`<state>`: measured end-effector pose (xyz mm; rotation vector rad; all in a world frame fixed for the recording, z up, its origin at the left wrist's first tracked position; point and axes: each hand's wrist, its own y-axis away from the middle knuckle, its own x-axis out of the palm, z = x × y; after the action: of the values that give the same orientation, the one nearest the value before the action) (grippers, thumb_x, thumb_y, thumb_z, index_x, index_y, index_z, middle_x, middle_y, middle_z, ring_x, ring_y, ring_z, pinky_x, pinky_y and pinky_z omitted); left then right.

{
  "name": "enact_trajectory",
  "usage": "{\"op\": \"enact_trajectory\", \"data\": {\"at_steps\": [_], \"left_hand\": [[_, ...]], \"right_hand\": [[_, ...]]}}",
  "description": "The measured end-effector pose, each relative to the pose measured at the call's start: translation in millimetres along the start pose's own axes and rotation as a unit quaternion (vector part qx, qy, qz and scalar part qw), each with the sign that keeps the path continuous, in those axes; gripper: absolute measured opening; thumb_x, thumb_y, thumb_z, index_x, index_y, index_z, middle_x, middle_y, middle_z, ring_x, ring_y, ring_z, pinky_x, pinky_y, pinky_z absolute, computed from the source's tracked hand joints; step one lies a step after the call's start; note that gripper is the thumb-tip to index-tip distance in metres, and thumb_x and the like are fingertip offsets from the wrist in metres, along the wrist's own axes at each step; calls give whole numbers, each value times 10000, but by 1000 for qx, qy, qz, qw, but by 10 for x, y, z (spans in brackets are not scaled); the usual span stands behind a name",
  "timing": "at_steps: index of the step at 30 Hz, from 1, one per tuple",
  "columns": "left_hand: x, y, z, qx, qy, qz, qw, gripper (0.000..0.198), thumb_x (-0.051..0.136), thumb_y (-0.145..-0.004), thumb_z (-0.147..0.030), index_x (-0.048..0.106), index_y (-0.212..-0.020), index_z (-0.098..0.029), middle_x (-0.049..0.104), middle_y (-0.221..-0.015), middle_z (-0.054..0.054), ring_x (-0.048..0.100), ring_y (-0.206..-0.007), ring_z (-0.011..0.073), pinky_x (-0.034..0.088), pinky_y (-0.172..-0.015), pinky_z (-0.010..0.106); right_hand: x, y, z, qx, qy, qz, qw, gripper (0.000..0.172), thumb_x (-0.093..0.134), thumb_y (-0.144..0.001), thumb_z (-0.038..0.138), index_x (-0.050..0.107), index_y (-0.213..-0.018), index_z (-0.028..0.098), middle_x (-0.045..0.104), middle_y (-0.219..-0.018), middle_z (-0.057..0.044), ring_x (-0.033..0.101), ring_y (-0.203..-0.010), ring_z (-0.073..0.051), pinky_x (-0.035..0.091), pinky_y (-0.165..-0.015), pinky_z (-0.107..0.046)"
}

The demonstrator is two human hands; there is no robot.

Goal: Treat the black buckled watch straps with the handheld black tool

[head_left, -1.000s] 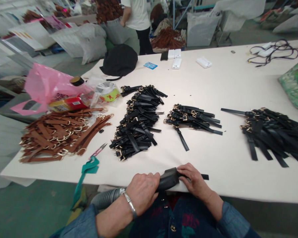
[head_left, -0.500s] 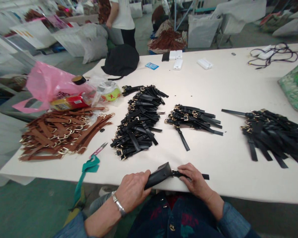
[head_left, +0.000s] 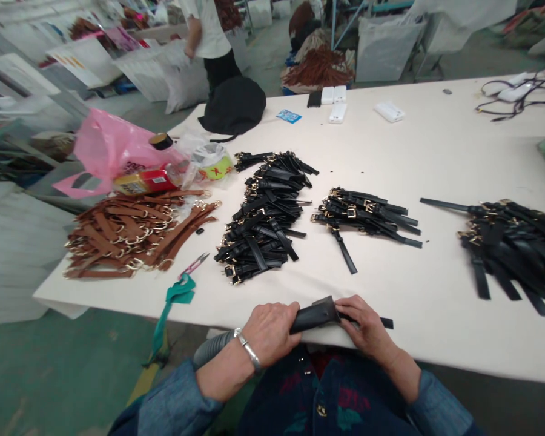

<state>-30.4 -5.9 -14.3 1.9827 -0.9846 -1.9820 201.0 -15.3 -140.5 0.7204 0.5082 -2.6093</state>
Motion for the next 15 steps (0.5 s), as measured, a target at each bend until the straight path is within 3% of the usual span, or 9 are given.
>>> {"op": "enact_trajectory", "data": {"at_steps": [8, 15], "left_hand": [[82, 136, 59, -6, 5, -1, 1000, 256, 455, -744, -426, 471, -920, -240, 638, -811, 32, 606, -755, 225, 427, -631, 312], [48, 23, 24, -13, 23, -5, 1000, 237, 441, -747, -402, 476, -920, -244, 642, -845, 32, 605, -789, 223, 428, -666, 316]], "right_hand": [[0, 30, 13, 13, 12, 19, 1000, 250, 526, -813, 196, 575, -1057, 204, 593, -1013, -100, 536, -946, -224, 475, -821, -428], [-9, 16, 6, 8, 17, 16, 1000, 249, 510, -818, 201, 579, -1057, 207, 594, -1012, -101, 543, -943, -232, 476, -815, -441]]}}
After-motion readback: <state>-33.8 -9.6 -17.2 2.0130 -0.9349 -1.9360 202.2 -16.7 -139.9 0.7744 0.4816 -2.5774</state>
